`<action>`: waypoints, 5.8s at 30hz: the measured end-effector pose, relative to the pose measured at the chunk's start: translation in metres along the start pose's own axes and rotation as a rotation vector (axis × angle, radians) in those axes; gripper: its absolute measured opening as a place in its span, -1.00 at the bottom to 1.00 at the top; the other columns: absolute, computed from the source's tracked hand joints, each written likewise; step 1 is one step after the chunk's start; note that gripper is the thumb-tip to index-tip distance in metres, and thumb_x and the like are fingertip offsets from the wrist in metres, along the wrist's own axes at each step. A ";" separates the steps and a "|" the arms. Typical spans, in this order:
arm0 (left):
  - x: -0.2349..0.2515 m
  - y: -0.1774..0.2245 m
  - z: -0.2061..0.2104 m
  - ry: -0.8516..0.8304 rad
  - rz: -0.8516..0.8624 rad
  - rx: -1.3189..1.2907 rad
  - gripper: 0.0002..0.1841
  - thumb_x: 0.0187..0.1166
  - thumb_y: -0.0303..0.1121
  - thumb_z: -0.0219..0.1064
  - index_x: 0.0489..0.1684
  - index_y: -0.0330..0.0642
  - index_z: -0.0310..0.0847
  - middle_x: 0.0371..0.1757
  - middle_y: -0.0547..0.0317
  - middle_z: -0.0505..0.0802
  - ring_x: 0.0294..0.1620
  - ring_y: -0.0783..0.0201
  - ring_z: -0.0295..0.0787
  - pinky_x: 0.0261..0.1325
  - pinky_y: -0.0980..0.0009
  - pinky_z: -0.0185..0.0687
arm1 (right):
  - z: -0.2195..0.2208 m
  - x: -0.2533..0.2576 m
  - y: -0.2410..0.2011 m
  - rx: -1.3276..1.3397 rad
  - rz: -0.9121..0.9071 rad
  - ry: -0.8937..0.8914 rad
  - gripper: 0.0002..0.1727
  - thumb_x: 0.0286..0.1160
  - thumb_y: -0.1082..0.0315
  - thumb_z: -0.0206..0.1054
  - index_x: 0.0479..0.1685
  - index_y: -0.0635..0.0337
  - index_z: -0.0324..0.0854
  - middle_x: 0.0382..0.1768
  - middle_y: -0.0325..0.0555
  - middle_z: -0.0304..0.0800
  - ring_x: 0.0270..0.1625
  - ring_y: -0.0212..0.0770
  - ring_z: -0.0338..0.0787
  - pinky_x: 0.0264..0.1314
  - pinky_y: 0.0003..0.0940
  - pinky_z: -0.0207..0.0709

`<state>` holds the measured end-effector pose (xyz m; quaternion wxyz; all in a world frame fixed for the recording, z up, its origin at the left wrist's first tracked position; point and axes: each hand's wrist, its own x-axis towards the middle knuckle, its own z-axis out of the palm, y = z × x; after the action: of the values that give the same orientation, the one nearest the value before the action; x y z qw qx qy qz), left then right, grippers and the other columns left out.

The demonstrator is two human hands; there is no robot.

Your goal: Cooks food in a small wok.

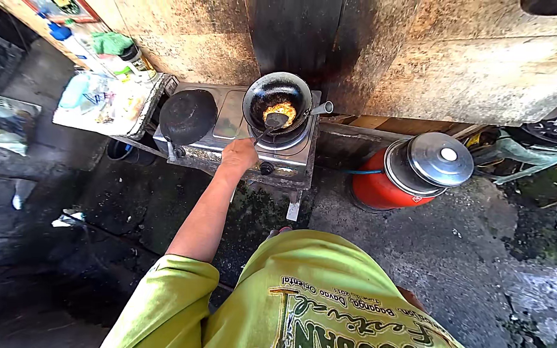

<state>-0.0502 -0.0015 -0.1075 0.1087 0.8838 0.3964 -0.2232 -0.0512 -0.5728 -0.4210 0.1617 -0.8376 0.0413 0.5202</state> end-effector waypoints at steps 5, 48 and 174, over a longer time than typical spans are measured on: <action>-0.024 -0.006 -0.025 0.197 -0.054 0.083 -0.57 0.69 -0.29 0.23 0.52 -0.05 0.63 0.34 -0.27 0.79 0.32 -0.33 0.75 0.19 -0.37 0.60 | 0.004 -0.004 0.003 0.024 -0.002 0.026 -0.56 0.79 0.15 0.27 0.40 0.30 0.68 0.34 0.31 0.77 0.47 0.25 0.70 0.61 0.24 0.42; -0.002 -0.008 0.000 0.210 -0.034 0.134 -0.45 0.65 -0.55 0.16 0.70 -0.22 0.36 0.40 -0.41 0.69 0.24 -0.40 0.77 0.14 -0.31 0.66 | -0.003 -0.006 0.017 0.013 -0.025 0.029 -0.57 0.79 0.16 0.25 0.40 0.30 0.67 0.27 0.30 0.80 0.38 0.24 0.76 0.54 0.26 0.47; -0.003 -0.006 0.000 -0.033 0.038 0.074 -0.52 0.75 -0.28 0.14 0.67 -0.01 0.48 0.36 -0.27 0.77 0.42 -0.30 0.69 0.31 -0.38 0.54 | 0.010 -0.016 0.008 0.017 0.006 0.008 -0.58 0.80 0.20 0.24 0.40 0.32 0.67 0.32 0.31 0.77 0.47 0.25 0.71 0.61 0.24 0.41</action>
<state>-0.0561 0.0007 -0.1061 0.0865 0.8909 0.3691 -0.2502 -0.0687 -0.5793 -0.4127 0.1672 -0.8382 0.0487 0.5169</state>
